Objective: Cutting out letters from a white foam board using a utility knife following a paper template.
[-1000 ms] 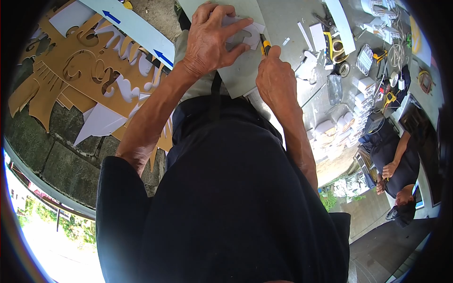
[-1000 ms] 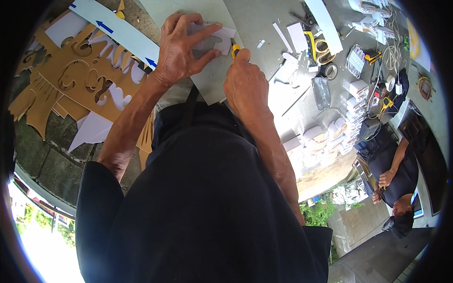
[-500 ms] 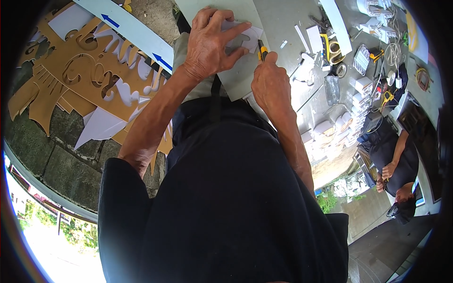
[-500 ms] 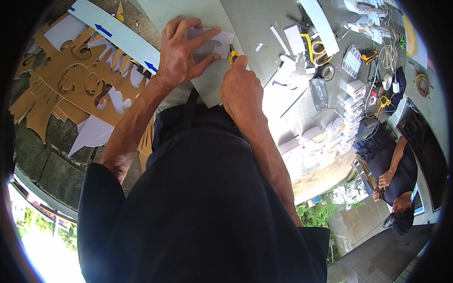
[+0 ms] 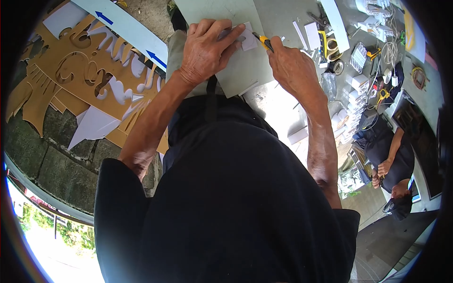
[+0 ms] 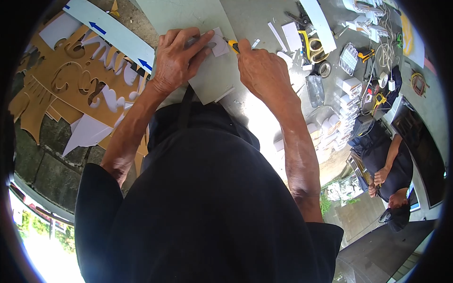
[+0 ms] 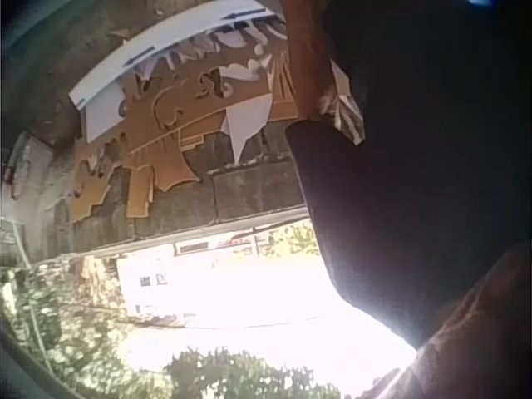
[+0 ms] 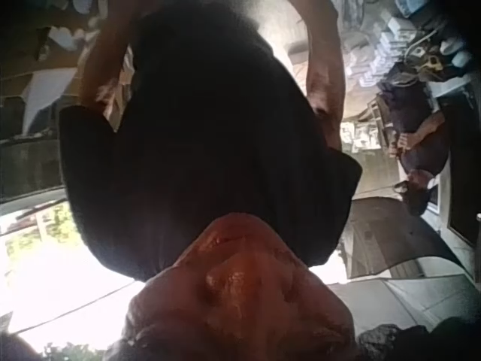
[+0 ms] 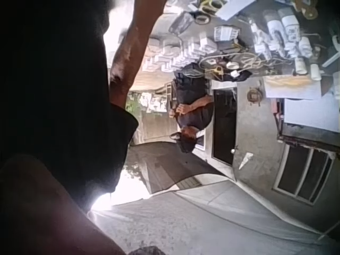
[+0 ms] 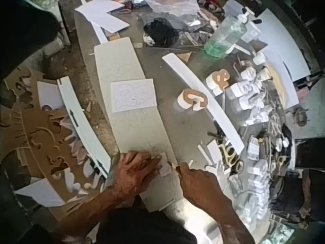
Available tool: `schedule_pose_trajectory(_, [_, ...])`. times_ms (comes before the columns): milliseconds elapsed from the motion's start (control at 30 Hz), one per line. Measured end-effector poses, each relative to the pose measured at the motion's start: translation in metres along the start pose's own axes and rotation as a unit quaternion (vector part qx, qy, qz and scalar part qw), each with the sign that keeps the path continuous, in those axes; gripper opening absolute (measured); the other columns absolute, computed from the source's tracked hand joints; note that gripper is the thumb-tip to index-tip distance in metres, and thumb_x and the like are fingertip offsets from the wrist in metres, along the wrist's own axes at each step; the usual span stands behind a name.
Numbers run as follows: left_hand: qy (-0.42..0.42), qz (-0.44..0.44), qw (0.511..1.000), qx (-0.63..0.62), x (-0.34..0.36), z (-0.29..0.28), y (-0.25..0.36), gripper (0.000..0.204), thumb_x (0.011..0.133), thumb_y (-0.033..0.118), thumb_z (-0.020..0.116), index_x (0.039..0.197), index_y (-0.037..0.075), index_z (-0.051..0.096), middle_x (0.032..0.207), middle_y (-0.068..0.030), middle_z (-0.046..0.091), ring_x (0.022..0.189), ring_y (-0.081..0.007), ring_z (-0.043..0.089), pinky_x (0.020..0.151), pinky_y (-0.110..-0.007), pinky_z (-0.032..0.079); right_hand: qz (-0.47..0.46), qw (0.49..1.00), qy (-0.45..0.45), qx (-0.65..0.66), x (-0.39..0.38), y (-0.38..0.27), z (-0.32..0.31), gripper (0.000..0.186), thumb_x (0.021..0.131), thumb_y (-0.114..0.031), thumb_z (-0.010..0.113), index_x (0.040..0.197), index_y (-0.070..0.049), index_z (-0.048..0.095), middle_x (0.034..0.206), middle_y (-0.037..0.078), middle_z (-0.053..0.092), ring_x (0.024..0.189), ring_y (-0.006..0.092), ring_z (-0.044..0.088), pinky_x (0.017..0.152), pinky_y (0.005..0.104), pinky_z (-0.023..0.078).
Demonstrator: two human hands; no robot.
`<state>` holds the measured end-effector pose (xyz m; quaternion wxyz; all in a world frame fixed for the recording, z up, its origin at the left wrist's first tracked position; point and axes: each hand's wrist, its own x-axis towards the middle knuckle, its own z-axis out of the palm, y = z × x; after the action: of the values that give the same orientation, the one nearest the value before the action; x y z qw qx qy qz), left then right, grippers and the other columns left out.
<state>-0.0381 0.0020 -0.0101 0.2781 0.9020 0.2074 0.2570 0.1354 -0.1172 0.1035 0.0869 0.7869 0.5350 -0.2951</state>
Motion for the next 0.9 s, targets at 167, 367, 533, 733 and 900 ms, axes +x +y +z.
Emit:
schedule_pose_trajectory(167, [0.008, -0.006, 1.000, -0.007, -0.002, 0.008, 0.000, 0.044, 0.080, 0.016, 0.082, 0.123, 0.026, 0.078, 0.108, 0.0030, 0.063, 0.093, -0.0203, 0.055, 0.077, -0.038, 0.040, 0.068, 0.997, -0.026, 0.024, -0.007, -0.019, 0.013, 0.015, 0.103, -0.015, 0.052, 0.101, -0.001, 0.047, 0.074, 0.026, 0.069, 0.072, 0.0446, 0.072, 0.067, 0.0515, 0.057])
schedule_pose_trajectory(367, [0.020, -0.037, 0.999, 0.006, -0.002, 0.011, 0.004, 0.042, 0.079, 0.013, 0.081, 0.118, 0.027, 0.080, 0.105, 0.0039, 0.064, 0.090, -0.0196, 0.056, 0.074, -0.037, 0.038, 0.096, 0.994, -0.029, 0.047, -0.009, -0.029, 0.022, 0.015, 0.102, -0.013, 0.052, 0.100, 0.000, 0.044, 0.075, 0.026, 0.068, 0.073, 0.0443, 0.073, 0.067, 0.0504, 0.058])
schedule_pose_trajectory(533, [0.034, -0.049, 0.998, 0.009, -0.003, 0.012, 0.005, 0.041, 0.074, 0.017, 0.083, 0.113, 0.027, 0.081, 0.101, 0.0078, 0.062, 0.089, -0.0166, 0.056, 0.073, -0.037, 0.038, 0.092, 0.995, -0.022, 0.034, -0.009, -0.028, 0.025, 0.015, 0.102, -0.012, 0.053, 0.100, 0.000, 0.044, 0.076, 0.025, 0.068, 0.073, 0.0431, 0.073, 0.066, 0.0490, 0.058])
schedule_pose_trajectory(733, [0.036, -0.047, 0.998, 0.006, -0.003, 0.013, 0.005, 0.041, 0.074, 0.016, 0.082, 0.114, 0.027, 0.081, 0.100, 0.0073, 0.061, 0.088, -0.0171, 0.055, 0.072, -0.036, 0.038, 0.098, 0.994, -0.020, 0.055, -0.013, -0.026, 0.028, 0.019, 0.108, -0.020, 0.044, 0.103, -0.002, 0.042, 0.074, 0.028, 0.067, 0.074, 0.0479, 0.069, 0.068, 0.0549, 0.055])
schedule_pose_trajectory(900, [0.034, -0.046, 0.998, 0.008, -0.003, 0.013, 0.005, 0.042, 0.074, 0.015, 0.082, 0.114, 0.028, 0.081, 0.100, 0.0070, 0.061, 0.088, -0.0172, 0.055, 0.072, -0.036, 0.038, 0.108, 0.990, -0.037, 0.079, -0.012, -0.029, 0.024, 0.020, 0.108, -0.021, 0.045, 0.103, -0.001, 0.041, 0.072, 0.029, 0.066, 0.073, 0.0491, 0.069, 0.067, 0.0560, 0.055])
